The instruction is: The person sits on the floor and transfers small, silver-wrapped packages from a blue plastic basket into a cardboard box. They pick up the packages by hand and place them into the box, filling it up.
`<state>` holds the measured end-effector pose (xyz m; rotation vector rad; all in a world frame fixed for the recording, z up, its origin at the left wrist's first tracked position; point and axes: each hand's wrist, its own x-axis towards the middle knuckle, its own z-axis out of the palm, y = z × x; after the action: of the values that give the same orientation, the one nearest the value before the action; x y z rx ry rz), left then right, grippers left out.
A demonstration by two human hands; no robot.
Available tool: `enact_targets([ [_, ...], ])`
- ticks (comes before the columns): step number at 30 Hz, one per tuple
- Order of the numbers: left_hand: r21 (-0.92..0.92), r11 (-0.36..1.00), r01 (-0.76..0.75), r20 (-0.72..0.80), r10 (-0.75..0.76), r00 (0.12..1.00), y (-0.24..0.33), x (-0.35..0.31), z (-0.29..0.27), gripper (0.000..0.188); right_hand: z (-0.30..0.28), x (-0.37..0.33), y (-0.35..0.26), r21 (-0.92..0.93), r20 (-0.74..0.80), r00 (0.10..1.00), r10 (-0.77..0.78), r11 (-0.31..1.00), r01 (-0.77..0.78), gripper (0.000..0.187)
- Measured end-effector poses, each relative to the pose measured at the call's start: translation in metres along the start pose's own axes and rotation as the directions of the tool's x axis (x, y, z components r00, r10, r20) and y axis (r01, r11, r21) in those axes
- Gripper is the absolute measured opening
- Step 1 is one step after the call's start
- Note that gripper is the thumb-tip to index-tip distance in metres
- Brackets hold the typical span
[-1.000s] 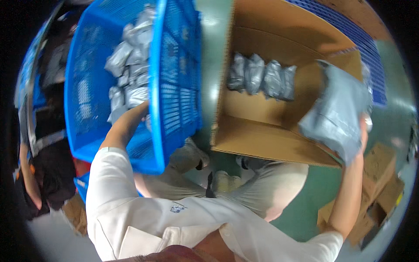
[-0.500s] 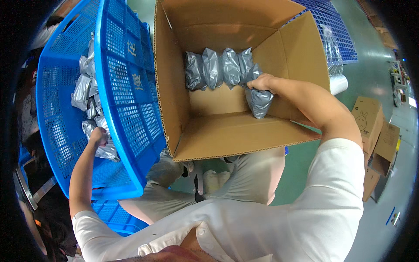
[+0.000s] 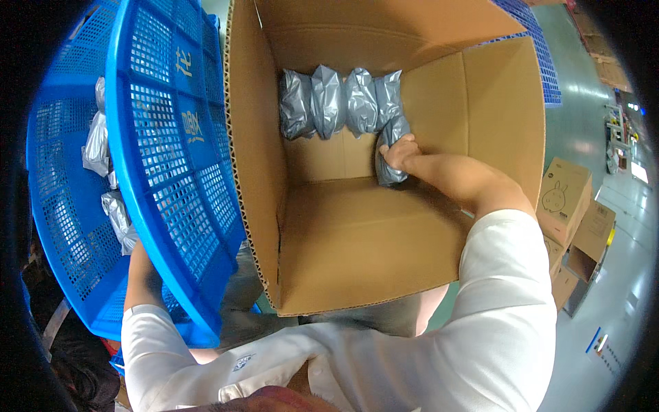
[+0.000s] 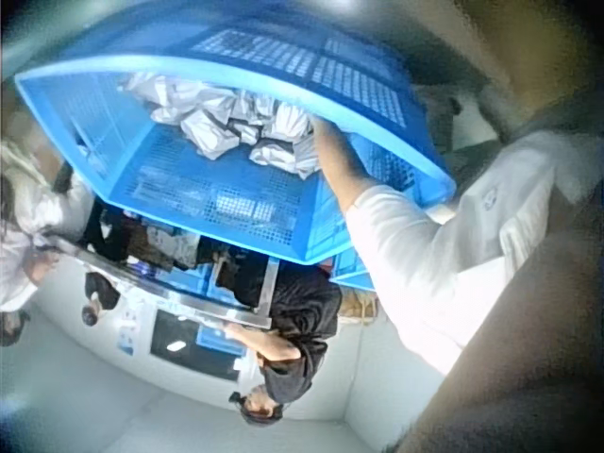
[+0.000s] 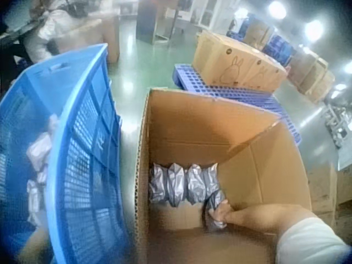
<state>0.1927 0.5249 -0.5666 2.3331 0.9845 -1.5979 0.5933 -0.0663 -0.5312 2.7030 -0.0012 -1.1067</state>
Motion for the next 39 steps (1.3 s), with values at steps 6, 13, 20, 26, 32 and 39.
enact_targets([
  [6,0.04,0.998,-0.04,0.028,0.039,0.999,-0.007,-0.041,-0.052,0.052,-0.041,0.011,-0.019,0.04,0.456,0.889,-0.048,0.999,0.033,0.083],
  [13,-0.347,0.938,0.022,-0.018,-0.03,0.999,0.001,-0.199,-0.191,0.051,0.018,-0.002,-0.008,0.113,0.003,1.0,0.03,0.993,-0.03,0.084],
  [20,-0.551,0.674,-0.492,-0.726,-0.097,0.68,0.011,-0.396,-0.25,0.054,0.042,0.034,-0.02,-0.414,0.301,0.949,-0.092,0.884,0.217,0.086],
  [26,0.031,0.416,-0.909,-0.991,0.134,0.028,0.005,-0.43,-0.22,0.041,-0.13,-0.041,-0.073,0.519,0.579,0.398,-0.712,0.698,0.493,0.029],
  [32,-0.312,-0.087,-0.946,-0.911,0.311,0.272,0.265,-0.443,-0.239,0.047,-0.274,-0.174,-0.047,0.949,-0.311,-0.252,-0.916,-0.284,-0.138,0.059],
  [39,0.173,0.308,-0.935,-0.862,0.506,0.007,0.228,-0.418,-0.24,0.036,-0.215,-0.204,-0.048,0.953,-0.124,0.787,-0.604,0.149,0.264,0.053],
])
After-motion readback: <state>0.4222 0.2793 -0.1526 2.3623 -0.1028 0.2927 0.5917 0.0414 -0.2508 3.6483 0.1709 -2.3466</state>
